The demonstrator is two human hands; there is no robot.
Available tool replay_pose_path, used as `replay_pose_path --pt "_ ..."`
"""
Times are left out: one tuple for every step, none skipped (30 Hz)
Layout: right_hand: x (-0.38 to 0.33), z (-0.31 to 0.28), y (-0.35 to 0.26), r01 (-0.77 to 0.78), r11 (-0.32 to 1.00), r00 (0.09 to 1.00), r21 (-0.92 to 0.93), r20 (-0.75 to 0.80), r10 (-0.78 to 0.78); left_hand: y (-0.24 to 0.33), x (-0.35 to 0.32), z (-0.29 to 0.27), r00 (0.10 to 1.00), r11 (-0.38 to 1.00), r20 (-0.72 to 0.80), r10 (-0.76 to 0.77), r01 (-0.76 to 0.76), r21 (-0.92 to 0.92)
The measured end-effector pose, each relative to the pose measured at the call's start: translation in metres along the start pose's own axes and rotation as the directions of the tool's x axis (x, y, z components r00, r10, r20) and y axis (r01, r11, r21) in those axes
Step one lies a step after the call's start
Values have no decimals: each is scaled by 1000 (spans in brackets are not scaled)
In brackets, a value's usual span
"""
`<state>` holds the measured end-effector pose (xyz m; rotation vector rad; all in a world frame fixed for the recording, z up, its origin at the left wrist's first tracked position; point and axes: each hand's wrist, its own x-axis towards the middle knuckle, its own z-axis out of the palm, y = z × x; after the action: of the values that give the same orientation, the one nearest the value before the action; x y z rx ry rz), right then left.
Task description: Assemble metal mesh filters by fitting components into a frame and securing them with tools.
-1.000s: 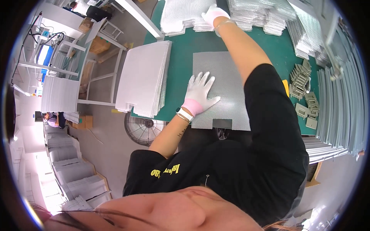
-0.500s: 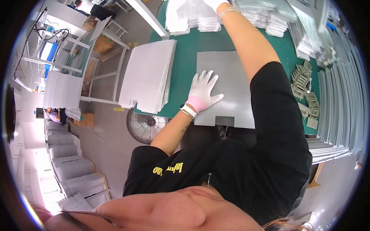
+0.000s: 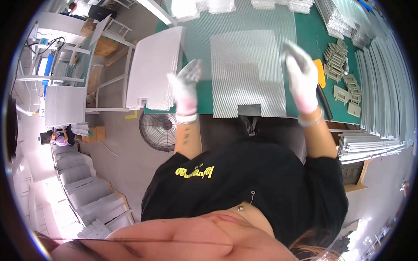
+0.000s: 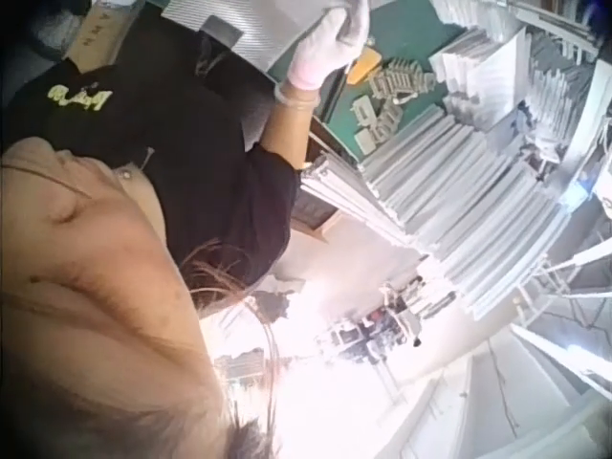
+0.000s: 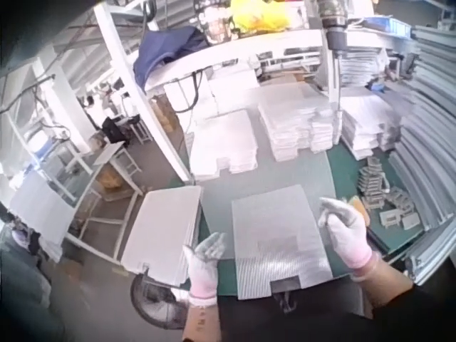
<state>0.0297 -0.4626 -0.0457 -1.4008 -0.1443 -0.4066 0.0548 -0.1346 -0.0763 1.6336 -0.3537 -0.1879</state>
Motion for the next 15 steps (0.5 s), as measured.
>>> replay_pose_path --pt "-27 -11 1 -54 994 999 -98 -12 53 2 -18 1 1000 881 -5 17 -17 -473" --pt "-48 -13 0 -92 993 995 -76 31 94 5 -35 4 999 561 -41 19 -45 -827" --pt "-67 -20 4 -92 993 994 -74 48 96 9 -40 16 1000 550 -28 6 -26 -835" --pt "-78 -21 9 -66 987 996 -144 53 74 14 -45 28 986 866 -137 -91 10 -500" --pt "-88 -21 11 -39 976 997 -213 60 53 21 -48 41 956 992 -266 -124 111 -62" --pt "-93 -19 14 -47 966 997 -254 42 60 28 -49 56 920 971 -367 -135 197 135" --pt "-96 -18 14 -60 966 997 -253 37 72 19 -51 63 911 917 -409 -62 214 336" --pt "-98 -18 10 -18 905 996 -425 72 54 11 -53 66 911 862 -409 -48 245 444" --pt "-97 -18 9 34 815 993 -578 115 40 4 -52 67 912 793 -410 -29 271 546" --pt "-99 -17 10 2 798 994 -603 91 66 -3 -52 68 911 789 -410 -34 277 549" --pt "-99 -15 11 -3 801 993 -599 90 72 -9 -52 67 912 782 -409 -28 274 559" --pt "-99 -15 9 -94 789 987 -608 46 153 -8 -48 69 916 782 -400 -21 264 565" --pt "-99 -15 9 -184 769 972 -612 2 233 -7 -45 71 919 784 -394 -25 262 563" --pt "-101 -17 13 -188 766 972 -615 -4 236 -5 -42 72 922 745 -380 -73 304 594" --pt "-102 -19 21 -67 727 991 -683 40 129 0 -38 73 921 699 -371 -120 344 627"
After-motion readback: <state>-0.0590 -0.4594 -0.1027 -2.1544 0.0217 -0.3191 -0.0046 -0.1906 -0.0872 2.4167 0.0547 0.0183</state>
